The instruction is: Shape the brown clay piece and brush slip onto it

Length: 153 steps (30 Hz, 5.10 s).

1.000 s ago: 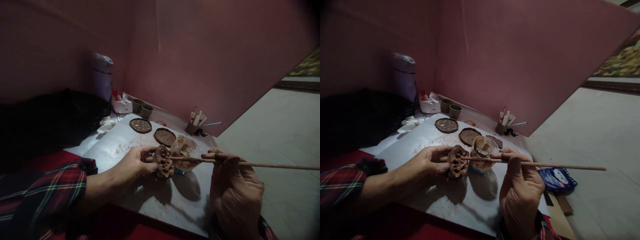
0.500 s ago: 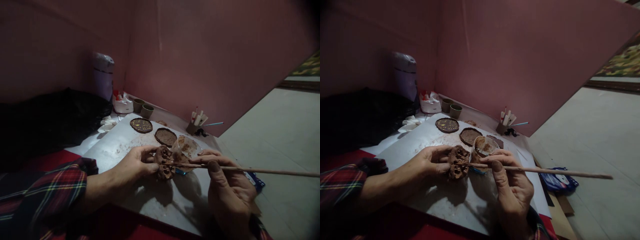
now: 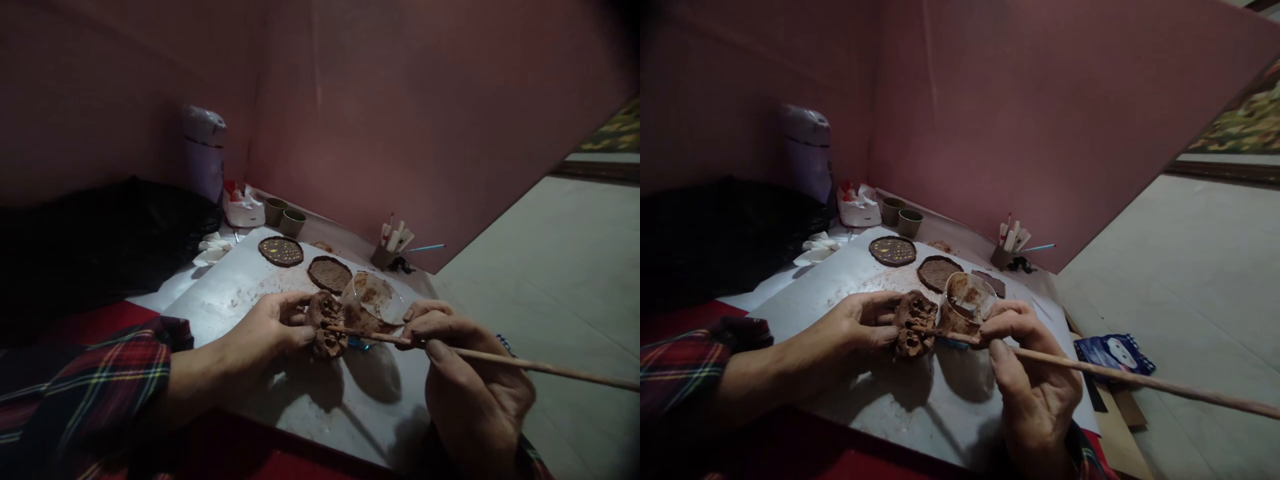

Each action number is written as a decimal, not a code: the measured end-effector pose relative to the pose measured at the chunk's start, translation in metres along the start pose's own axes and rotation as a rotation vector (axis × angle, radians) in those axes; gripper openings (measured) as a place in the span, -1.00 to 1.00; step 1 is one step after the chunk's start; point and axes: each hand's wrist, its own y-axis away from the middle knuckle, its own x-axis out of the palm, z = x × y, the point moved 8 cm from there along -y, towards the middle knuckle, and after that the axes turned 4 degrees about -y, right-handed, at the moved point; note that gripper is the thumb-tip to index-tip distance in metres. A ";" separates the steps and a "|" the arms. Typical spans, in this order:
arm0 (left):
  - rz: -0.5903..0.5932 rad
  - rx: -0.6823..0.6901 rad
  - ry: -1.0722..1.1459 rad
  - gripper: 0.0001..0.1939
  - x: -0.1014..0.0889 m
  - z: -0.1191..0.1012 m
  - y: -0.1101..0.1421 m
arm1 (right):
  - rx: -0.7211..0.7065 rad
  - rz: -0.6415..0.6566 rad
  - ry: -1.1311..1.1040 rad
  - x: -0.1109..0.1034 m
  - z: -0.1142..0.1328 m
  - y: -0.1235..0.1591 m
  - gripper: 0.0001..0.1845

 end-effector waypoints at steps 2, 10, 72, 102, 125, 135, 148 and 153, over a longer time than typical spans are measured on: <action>-0.004 0.001 0.004 -0.54 0.000 0.000 -0.001 | -0.002 -0.077 -0.037 -0.004 0.003 -0.004 -0.89; -0.004 -0.002 0.004 -0.57 0.002 0.000 0.000 | -0.188 -0.269 0.374 -0.020 0.013 -0.010 -0.83; -0.063 0.002 0.071 -0.51 0.001 -0.005 0.002 | -0.172 -0.441 0.026 -0.029 0.016 -0.004 -0.77; 0.020 0.008 0.045 -0.54 0.002 -0.001 0.000 | 0.319 -0.491 -0.354 -0.032 -0.046 -0.007 -0.76; -0.022 -0.005 0.054 -0.54 0.002 -0.003 0.000 | -0.163 -0.202 0.063 -0.004 0.027 0.002 -0.84; -0.011 0.006 0.031 -0.58 0.003 -0.005 0.000 | -0.174 -0.093 0.552 -0.014 -0.006 -0.013 -0.91; -0.019 -0.009 0.026 -0.56 0.000 -0.003 -0.001 | 0.307 -0.447 -0.184 -0.045 -0.062 -0.012 -0.78; -0.025 0.007 0.015 -0.57 0.002 -0.004 0.000 | 0.329 -0.534 -0.277 -0.048 -0.058 -0.013 -0.79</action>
